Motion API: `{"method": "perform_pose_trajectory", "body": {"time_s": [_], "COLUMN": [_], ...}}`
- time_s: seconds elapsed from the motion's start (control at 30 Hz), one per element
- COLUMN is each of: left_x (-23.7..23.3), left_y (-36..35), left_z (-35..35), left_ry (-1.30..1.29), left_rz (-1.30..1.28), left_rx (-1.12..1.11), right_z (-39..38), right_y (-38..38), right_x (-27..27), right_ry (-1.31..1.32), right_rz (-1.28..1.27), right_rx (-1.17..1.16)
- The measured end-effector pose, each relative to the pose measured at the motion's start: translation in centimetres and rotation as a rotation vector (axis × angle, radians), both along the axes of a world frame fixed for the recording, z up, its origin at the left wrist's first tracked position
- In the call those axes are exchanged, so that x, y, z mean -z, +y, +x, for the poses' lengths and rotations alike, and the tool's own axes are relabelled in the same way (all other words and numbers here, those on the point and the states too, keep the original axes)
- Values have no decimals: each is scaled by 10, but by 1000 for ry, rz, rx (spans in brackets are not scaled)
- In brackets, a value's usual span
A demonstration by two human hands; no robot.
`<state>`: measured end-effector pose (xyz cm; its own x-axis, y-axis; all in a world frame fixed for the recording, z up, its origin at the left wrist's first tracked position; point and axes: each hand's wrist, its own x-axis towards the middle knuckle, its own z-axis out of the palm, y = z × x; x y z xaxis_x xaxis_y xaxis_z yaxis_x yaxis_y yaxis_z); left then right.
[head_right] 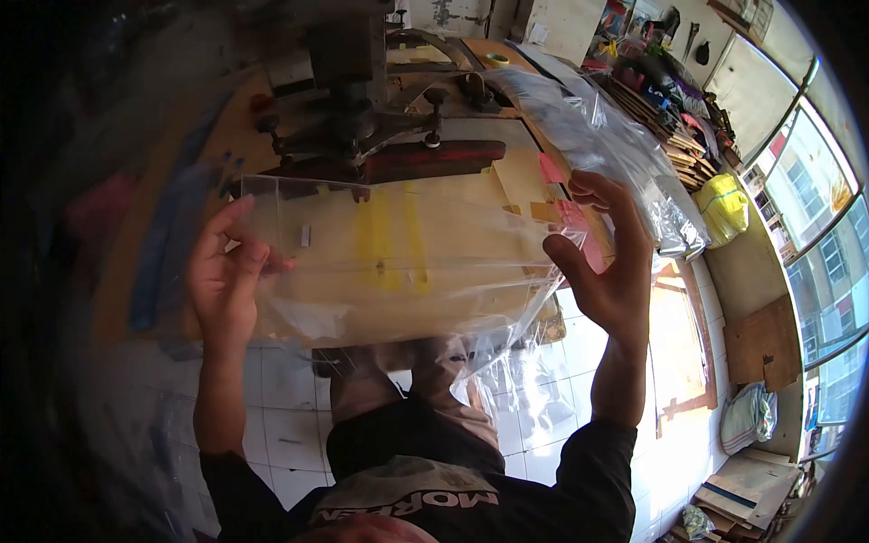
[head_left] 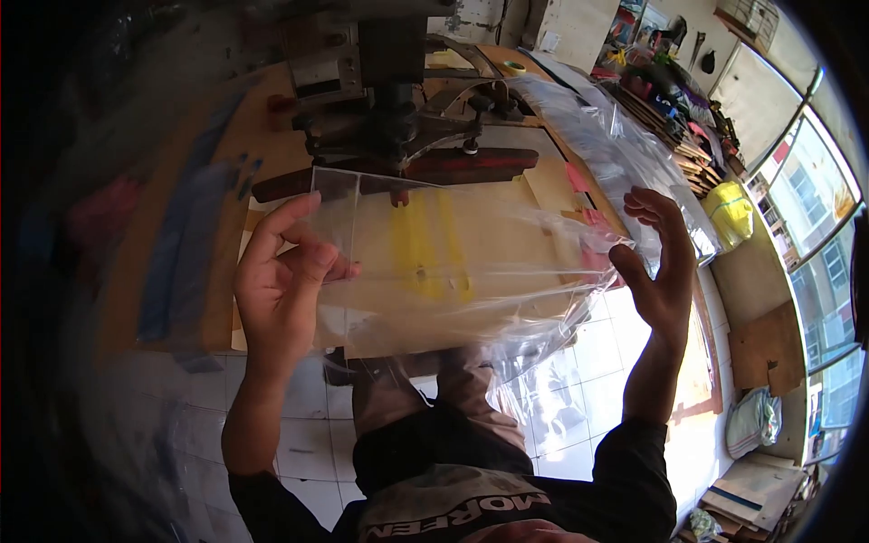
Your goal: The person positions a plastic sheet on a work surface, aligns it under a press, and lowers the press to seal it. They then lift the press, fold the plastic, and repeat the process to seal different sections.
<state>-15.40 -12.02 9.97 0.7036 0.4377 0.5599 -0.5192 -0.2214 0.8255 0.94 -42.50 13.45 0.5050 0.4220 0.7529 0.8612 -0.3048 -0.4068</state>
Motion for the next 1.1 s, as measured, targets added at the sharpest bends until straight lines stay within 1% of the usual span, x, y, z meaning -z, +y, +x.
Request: {"method": "perform_pose_trajectory", "body": {"time_s": [0.07,0.1,0.13,0.17,0.2,0.23,0.27,0.3,0.33,0.4,0.47,0.53,0.57,0.6,0.63,0.67,0.7,0.73,0.8,0.83,0.87,0.93,1.0,1.07,1.1], "left_x": [-4,-5,-7,-10,-12,-13,-15,-18,-20,-22,-23,-26,-28,-30,-32,-34,-35,-37,-40,-40,-36,-28,-25,-22,-20], "left_y": [-7,-9,-10,-13,-15,-16,-16,-16,-14,-12,-13,-16,-17,-16,-15,-13,-12,-9,7,12,18,25,22,18,16], "left_z": [3,6,8,9,11,13,15,14,14,15,18,23,27,30,33,36,36,33,19,14,11,9,8,9,12], "left_ry": [-14,-13,-10,-2,1,-25,-51,-49,-50,-57,-44,-26,-41,-55,-48,-79,-113,-116,131,260,257,371,396,419,357], "left_rz": [37,110,182,257,260,271,281,290,291,232,199,165,216,267,263,233,203,203,347,368,365,480,428,376,392], "left_rx": [12,56,101,79,70,101,134,108,101,121,151,187,216,248,252,201,148,150,154,167,166,279,302,321,294], "right_z": [-11,-13,-4,-3,-2,0,2,2,3,4,0,-15,-16,-15,-12,-9,-7,-2,7,10,12,17,18,14,10], "right_y": [19,27,34,45,55,59,63,66,67,68,75,91,95,98,100,102,102,99,88,84,80,75,71,70,73], "right_x": [-13,-21,-21,-20,-20,-22,-24,-26,-27,-27,-30,-35,-37,-40,-45,-48,-52,-53,-55,-56,-54,-51,-51,-53,-56], "right_ry": [57,142,91,177,262,261,360,459,456,622,577,512,508,517,578,637,628,626,656,660,658,697,705,586,585], "right_rz": [-108,-188,-303,-316,-329,-326,-342,-359,-361,-238,-254,-119,-190,-190,-214,-238,-216,-215,-184,-185,-189,-125,-140,-162,-164], "right_rx": [-97,-188,-275,-344,-412,-421,-447,-471,-478,-597,-609,-616,-580,-577,-589,-601,-595,-593,-651,-646,-645,-636,-634,-561,-564]}}
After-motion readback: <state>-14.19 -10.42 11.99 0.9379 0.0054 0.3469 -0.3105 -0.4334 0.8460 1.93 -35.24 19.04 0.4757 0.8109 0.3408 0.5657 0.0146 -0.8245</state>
